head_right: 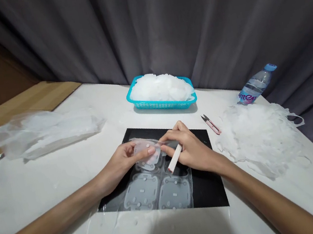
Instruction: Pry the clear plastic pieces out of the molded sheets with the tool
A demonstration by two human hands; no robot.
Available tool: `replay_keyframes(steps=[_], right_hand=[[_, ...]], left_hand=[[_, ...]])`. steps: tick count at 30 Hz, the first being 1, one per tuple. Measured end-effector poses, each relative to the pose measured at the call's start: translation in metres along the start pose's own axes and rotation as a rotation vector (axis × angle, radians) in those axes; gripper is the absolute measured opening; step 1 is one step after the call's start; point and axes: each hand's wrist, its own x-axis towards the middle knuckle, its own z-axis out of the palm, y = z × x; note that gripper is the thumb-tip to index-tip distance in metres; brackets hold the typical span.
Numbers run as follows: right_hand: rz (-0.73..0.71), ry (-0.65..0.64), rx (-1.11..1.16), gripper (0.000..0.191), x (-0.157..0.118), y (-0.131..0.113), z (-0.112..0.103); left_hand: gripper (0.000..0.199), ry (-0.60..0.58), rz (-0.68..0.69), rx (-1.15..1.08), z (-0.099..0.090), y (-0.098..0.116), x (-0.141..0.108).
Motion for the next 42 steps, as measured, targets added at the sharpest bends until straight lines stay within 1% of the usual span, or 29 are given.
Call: replay_keyframes(steps=[3, 6, 8, 13, 17, 21, 23, 25, 28, 30, 33, 36, 39, 42], right_hand=[[0.008, -0.022, 0.024, 0.009, 0.001, -0.002, -0.002], [-0.007, -0.065, 0.029, 0.009, 0.001, -0.002, -0.004], [-0.016, -0.066, 0.019, 0.009, 0.0, -0.001, -0.005], [-0.062, -0.01, -0.046, 0.007, -0.001, -0.002, -0.001], [-0.096, 0.044, -0.09, 0.006, -0.001, -0.005, 0.002], [-0.111, 0.038, -0.114, 0.008, -0.001, -0.008, 0.0], [-0.125, 0.044, -0.136, 0.008, 0.0, -0.009, 0.0], [-0.147, 0.078, -0.208, 0.009, 0.0, -0.009, 0.002], [-0.141, 0.193, -0.341, 0.012, 0.002, -0.004, 0.009], [-0.129, 0.213, -0.354, 0.013, 0.004, -0.001, 0.012], [-0.127, 0.129, -0.269, 0.014, 0.005, 0.001, 0.009], [-0.088, 0.012, -0.152, 0.011, 0.003, -0.002, -0.003], [-0.04, -0.091, -0.091, 0.007, 0.001, -0.003, -0.016], [-0.005, -0.144, -0.07, 0.009, 0.001, -0.001, -0.023]], left_hand=[[0.033, 0.014, -0.035, -0.034, 0.003, 0.002, -0.002], [0.034, -0.003, -0.085, -0.065, 0.004, 0.002, -0.003], [0.034, -0.015, -0.111, -0.093, 0.004, 0.002, -0.003], [0.034, -0.077, -0.141, -0.148, 0.003, 0.0, -0.002], [0.033, -0.106, -0.15, -0.196, 0.008, -0.002, -0.004], [0.042, -0.088, -0.129, -0.213, 0.014, -0.003, -0.008], [0.039, -0.059, -0.104, -0.181, 0.017, -0.004, -0.009], [0.032, -0.051, -0.1, -0.156, 0.019, -0.004, -0.01], [0.03, -0.091, -0.175, -0.166, 0.024, -0.004, -0.013], [0.031, -0.119, -0.228, -0.204, 0.026, -0.004, -0.014], [0.033, -0.126, -0.258, -0.226, 0.022, -0.002, -0.013], [0.033, -0.116, -0.23, -0.166, 0.014, -0.002, -0.01], [0.034, -0.059, -0.179, -0.139, 0.01, -0.004, -0.008], [0.035, 0.023, -0.123, -0.13, 0.013, -0.006, -0.008]])
